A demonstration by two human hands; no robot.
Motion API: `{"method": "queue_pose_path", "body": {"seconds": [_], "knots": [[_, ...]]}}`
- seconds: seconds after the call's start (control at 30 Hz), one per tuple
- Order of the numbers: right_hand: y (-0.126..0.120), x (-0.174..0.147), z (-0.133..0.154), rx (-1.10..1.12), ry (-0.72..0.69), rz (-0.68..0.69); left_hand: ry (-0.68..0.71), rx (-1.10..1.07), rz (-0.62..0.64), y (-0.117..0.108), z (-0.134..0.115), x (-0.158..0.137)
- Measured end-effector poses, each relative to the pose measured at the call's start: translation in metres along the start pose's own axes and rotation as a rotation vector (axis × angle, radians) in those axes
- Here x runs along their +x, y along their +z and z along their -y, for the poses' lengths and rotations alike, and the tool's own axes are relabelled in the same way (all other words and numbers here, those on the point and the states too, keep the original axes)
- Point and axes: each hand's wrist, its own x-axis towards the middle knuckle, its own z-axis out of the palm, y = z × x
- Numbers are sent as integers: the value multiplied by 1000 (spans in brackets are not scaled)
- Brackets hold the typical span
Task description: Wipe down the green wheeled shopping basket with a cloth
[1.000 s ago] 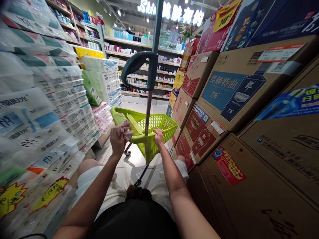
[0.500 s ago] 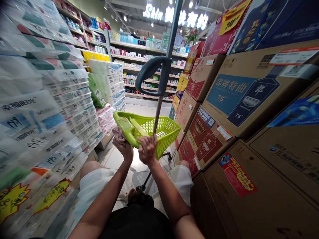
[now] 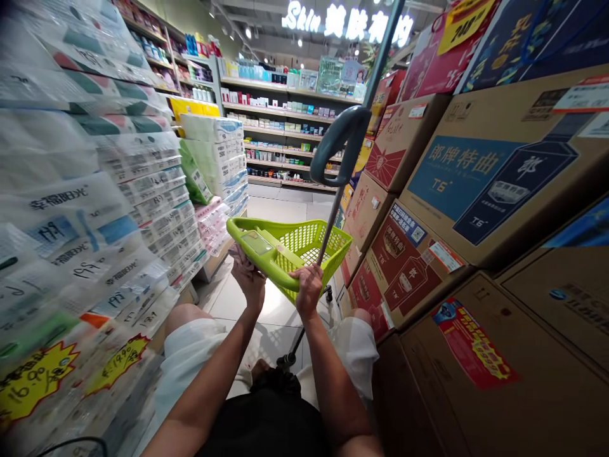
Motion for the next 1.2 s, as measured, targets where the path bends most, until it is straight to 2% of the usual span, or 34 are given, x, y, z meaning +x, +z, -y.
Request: {"method": "queue_pose_path", "body": {"seconds": [0.1, 0.17, 0.33, 0.4, 0.5, 0.57, 0.63, 0.7, 0.77, 0.83, 0.97, 1.1, 1.2], "knots": [[-10, 5, -8, 30, 20, 4, -8, -68, -172, 8, -8, -26], [-16, 8, -13, 37, 23, 4, 27, -90, -173, 10, -8, -31], [-23, 12, -19, 16, 28, 13, -60, 8, -222, -7, 3, 10], [-23, 13, -21, 27, 20, -7, -15, 26, -222, -15, 1, 19], [-22, 14, -22, 55, 6, -36, 180, -14, -86, -21, -10, 12], [-22, 14, -24, 50, 9, -33, 241, -25, 5, -23, -15, 9], [-22, 14, -25, 28, 13, -21, 187, 8, -6, -28, -13, 19], [-23, 15, -25, 14, 12, -10, 90, 70, -85, -35, -7, 41], [-23, 15, -25, 22, 3, -11, 66, 129, -99, -45, -1, 64], [-22, 15, -24, 39, -2, -23, 154, 146, 7, -56, -1, 76], [-23, 14, -24, 41, 7, -44, 379, 105, 233, -71, -16, 76], [-25, 14, -27, 25, -7, -28, 414, 121, 369, -70, -29, 89], [-23, 16, -30, 24, -18, -25, 392, 213, 403, -57, -30, 109]]}}
